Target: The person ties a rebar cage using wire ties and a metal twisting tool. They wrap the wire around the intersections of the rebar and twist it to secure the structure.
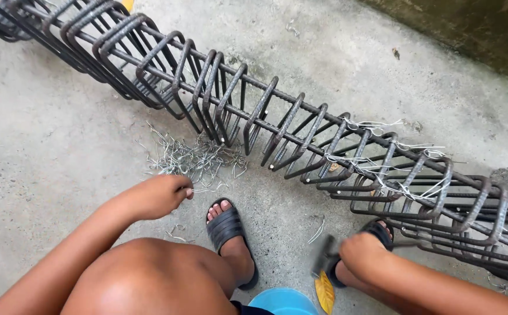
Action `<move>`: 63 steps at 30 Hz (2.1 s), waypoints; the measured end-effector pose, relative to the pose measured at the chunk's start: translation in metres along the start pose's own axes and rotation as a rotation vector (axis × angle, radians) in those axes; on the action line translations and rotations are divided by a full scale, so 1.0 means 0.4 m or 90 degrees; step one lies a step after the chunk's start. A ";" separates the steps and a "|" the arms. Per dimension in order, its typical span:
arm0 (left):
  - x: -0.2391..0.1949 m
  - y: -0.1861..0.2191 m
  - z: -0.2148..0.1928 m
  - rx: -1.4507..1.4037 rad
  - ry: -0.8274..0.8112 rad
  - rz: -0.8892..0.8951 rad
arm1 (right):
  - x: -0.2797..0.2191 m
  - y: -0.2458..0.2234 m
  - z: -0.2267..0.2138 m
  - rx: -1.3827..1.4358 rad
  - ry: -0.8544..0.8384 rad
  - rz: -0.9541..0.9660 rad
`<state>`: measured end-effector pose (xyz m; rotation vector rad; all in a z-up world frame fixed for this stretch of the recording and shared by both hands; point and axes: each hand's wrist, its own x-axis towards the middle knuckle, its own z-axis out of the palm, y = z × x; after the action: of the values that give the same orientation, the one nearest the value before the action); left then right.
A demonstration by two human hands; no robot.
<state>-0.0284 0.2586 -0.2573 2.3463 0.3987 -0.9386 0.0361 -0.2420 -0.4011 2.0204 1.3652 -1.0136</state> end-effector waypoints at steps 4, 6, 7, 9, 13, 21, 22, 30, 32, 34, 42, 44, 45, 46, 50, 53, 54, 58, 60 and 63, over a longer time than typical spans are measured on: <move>0.120 -0.020 0.029 0.201 -0.004 0.090 | 0.155 0.000 0.084 0.048 0.243 0.037; 0.131 0.002 0.001 0.231 -0.025 0.093 | 0.148 -0.011 -0.023 0.107 0.189 0.032; 0.147 0.022 -0.020 0.267 -0.039 0.110 | 0.143 -0.013 -0.075 0.162 0.141 0.042; 0.166 0.061 -0.023 0.299 -0.068 0.091 | 0.164 -0.024 -0.099 0.227 0.145 0.073; 0.306 0.044 0.066 0.411 -0.134 0.143 | 0.247 -0.028 -0.112 0.445 0.150 0.155; 0.470 0.081 0.248 0.363 -0.105 0.164 | 0.301 -0.101 0.003 0.716 0.196 0.155; 0.487 0.083 0.265 0.326 -0.070 0.161 | 0.306 -0.103 0.010 0.734 0.216 0.165; 0.498 0.030 0.381 0.334 -0.035 0.138 | 0.301 -0.019 0.056 0.875 0.257 0.338; 0.512 0.005 0.400 0.322 -0.042 0.137 | 0.288 -0.025 0.052 0.883 0.237 0.357; 0.519 -0.008 0.404 0.349 -0.056 0.145 | 0.283 -0.025 0.044 0.893 0.248 0.358; 0.537 -0.074 0.417 0.366 -0.078 0.130 | 0.324 -0.099 -0.022 0.858 0.299 0.281; 0.561 -0.086 0.422 0.345 -0.080 0.131 | 0.335 -0.109 -0.052 0.846 0.348 0.251; 0.569 -0.094 0.431 0.325 -0.086 0.124 | 0.339 -0.119 -0.062 0.822 0.389 0.239; 0.576 -0.104 0.441 0.305 -0.093 0.118 | 0.344 -0.130 -0.073 0.797 0.429 0.227; 0.585 -0.114 0.449 0.288 -0.094 0.112 | 0.381 -0.152 -0.047 0.766 0.469 0.228; 0.581 -0.111 0.442 0.283 -0.101 0.107 | 0.381 -0.150 -0.073 0.766 0.382 0.272; 0.586 -0.116 0.448 0.291 -0.098 0.110 | 0.383 -0.146 -0.082 0.761 0.371 0.260; 0.583 -0.104 0.440 0.291 -0.109 0.113 | 0.385 -0.155 -0.051 0.768 0.443 0.243; 0.574 -0.099 0.439 0.290 -0.111 0.108 | 0.376 -0.150 -0.082 0.731 0.378 0.257; 0.597 -0.107 0.450 0.305 -0.105 0.115 | 0.366 -0.140 -0.093 0.708 0.333 0.283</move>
<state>0.0252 0.1969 -0.5481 2.6395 -0.1203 -1.2323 0.0277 -0.1118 -0.4956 3.3796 0.4168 -1.1976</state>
